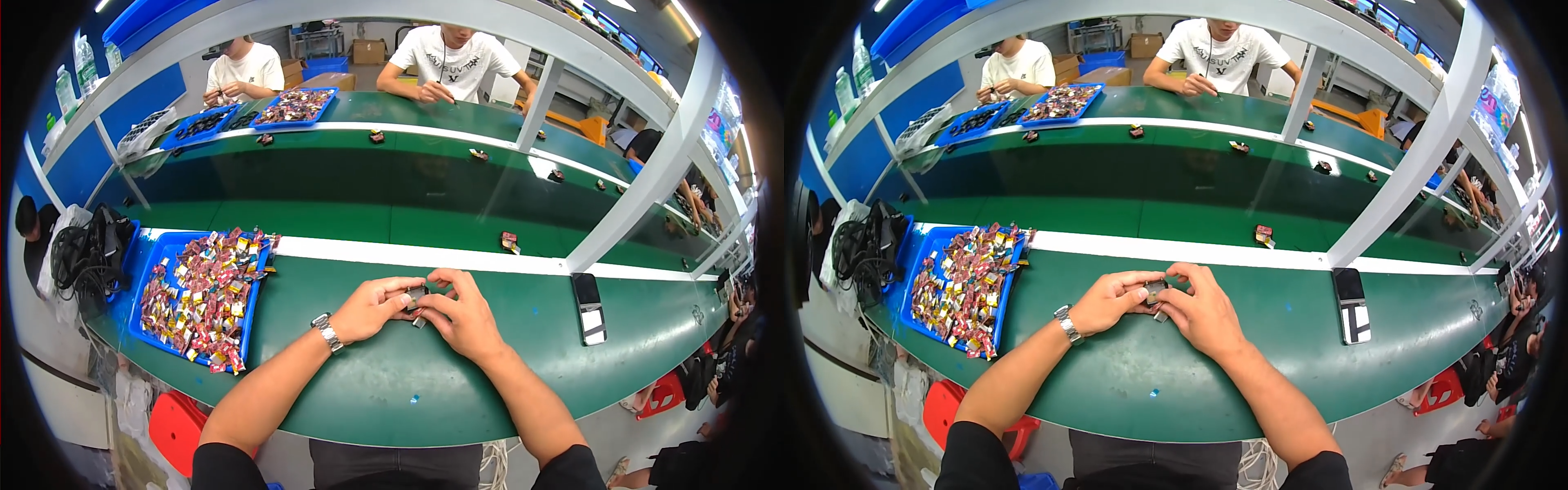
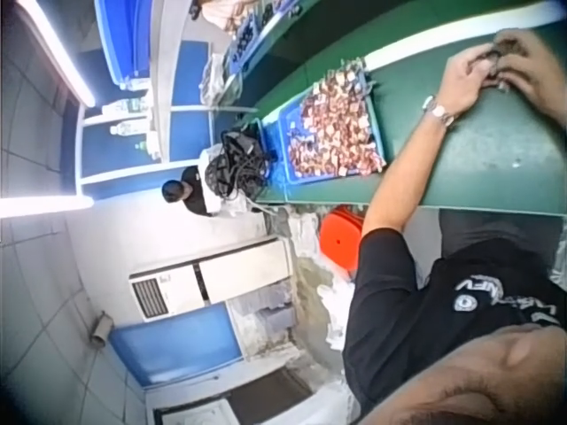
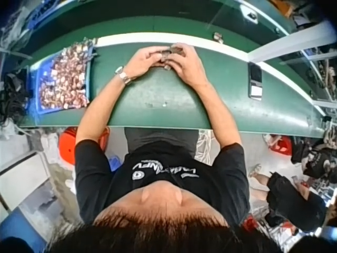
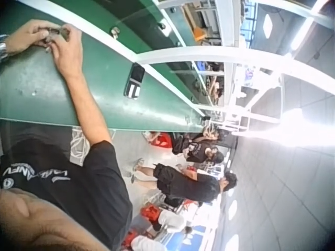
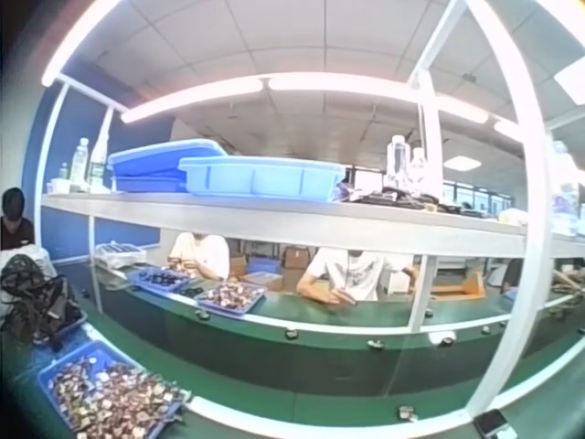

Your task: Manually assembling small electronic or mechanical components into a casing at a workshop workbench.

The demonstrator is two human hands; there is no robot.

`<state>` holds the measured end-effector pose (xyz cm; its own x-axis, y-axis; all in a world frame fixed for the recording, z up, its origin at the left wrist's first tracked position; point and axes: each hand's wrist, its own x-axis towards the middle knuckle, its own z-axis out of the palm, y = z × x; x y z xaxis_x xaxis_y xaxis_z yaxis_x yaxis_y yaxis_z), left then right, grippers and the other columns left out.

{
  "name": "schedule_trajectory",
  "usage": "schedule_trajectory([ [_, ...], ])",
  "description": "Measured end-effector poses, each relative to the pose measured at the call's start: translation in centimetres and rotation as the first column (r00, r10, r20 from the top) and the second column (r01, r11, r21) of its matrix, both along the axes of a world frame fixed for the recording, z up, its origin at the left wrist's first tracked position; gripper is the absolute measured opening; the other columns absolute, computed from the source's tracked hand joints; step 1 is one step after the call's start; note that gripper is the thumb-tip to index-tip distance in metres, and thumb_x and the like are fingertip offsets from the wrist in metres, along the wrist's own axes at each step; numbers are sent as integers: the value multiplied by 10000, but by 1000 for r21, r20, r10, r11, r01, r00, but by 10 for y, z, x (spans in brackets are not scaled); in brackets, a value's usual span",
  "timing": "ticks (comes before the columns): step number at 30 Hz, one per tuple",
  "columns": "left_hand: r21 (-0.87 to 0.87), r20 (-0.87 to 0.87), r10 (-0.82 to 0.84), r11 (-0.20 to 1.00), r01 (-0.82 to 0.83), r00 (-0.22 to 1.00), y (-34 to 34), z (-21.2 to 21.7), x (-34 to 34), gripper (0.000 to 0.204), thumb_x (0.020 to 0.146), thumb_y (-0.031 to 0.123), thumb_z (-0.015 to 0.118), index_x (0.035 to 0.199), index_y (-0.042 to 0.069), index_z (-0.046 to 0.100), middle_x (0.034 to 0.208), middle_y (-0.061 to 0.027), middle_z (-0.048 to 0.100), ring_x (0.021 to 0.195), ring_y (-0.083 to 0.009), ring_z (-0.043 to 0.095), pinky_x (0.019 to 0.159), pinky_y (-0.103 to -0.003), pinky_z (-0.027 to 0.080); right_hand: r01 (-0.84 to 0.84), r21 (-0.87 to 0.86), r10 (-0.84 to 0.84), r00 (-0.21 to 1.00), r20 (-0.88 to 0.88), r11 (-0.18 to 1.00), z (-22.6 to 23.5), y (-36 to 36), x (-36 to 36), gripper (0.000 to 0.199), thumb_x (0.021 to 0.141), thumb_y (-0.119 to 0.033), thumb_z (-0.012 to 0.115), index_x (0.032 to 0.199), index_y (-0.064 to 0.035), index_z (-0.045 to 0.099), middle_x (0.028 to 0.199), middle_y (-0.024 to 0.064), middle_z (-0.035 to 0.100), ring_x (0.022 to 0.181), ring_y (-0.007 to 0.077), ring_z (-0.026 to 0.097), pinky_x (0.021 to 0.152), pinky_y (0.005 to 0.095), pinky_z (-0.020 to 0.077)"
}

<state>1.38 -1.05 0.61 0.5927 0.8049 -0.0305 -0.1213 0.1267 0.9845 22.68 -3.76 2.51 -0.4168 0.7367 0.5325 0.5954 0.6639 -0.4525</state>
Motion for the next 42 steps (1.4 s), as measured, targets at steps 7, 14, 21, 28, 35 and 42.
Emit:
schedule_trajectory([
  [7, -23, 20, -27, 999, 27, 999, 2, -1, -3, 426, 1031, 47, 474, 1449, -32, 446, 1283, -153, 628, 1144, -190, 637, 984, -339, 551, -6, -21, 4, 996, -84, 1000, -6, 2, -3, 187, 772, -20, 780, 935, -93, 725, 1264, 96, 571, 1132, 276, 570, 838, 362, 535],
  [14, 10, 69, -95, 995, 95, 993, 4, -4, -6, 476, 995, 35, 553, 1457, -4, 448, 1329, -130, 607, 1179, -172, 613, 1008, -339, 521, -8, -71, 3, 997, -80, 997, -5, 0, -4, 138, 799, -34, 751, 926, -77, 717, 1305, 118, 564, 1162, 298, 563, 878, 378, 530],
  [21, -28, 23, -108, 994, 109, 994, 2, 3, -7, 402, 981, 20, 544, 1380, -7, 503, 1265, -114, 626, 1115, -161, 627, 995, -328, 522, -120, -153, 95, 982, -162, 981, -6, -3, -1, 131, 814, -44, 742, 938, -76, 714, 1339, 110, 553, 1213, 291, 530, 927, 382, 518],
  [28, -56, 19, -39, 998, 40, 999, 1, 5, -6, 355, 988, 18, 520, 1343, 9, 519, 1265, -105, 635, 1129, -146, 630, 963, -302, 544, -107, -137, 78, 976, -203, 985, -4, -5, -3, 150, 817, -61, 740, 963, -88, 715, 1311, 85, 576, 1193, 289, 540, 933, 379, 516],
  [35, -80, 14, -25, 996, 26, 1000, 2, 4, -5, 357, 999, 23, 513, 1356, 33, 518, 1299, -91, 626, 1145, -134, 629, 954, -295, 553, 35, -2, -35, 976, -213, 999, -13, -6, -13, 176, 799, -47, 750, 969, -86, 727, 1235, 74, 612, 1096, 268, 578, 846, 356, 534],
  [42, -113, 17, -5, 994, 7, 1000, 2, 3, -5, 345, 1015, 11, 490, 1357, 37, 532, 1310, -77, 619, 1161, -135, 619, 956, -282, 548, 49, -114, -77, 962, -263, 992, -18, -9, -16, 203, 794, -40, 761, 989, -94, 756, 1239, 63, 614, 1080, 249, 587, 840, 340, 543],
])
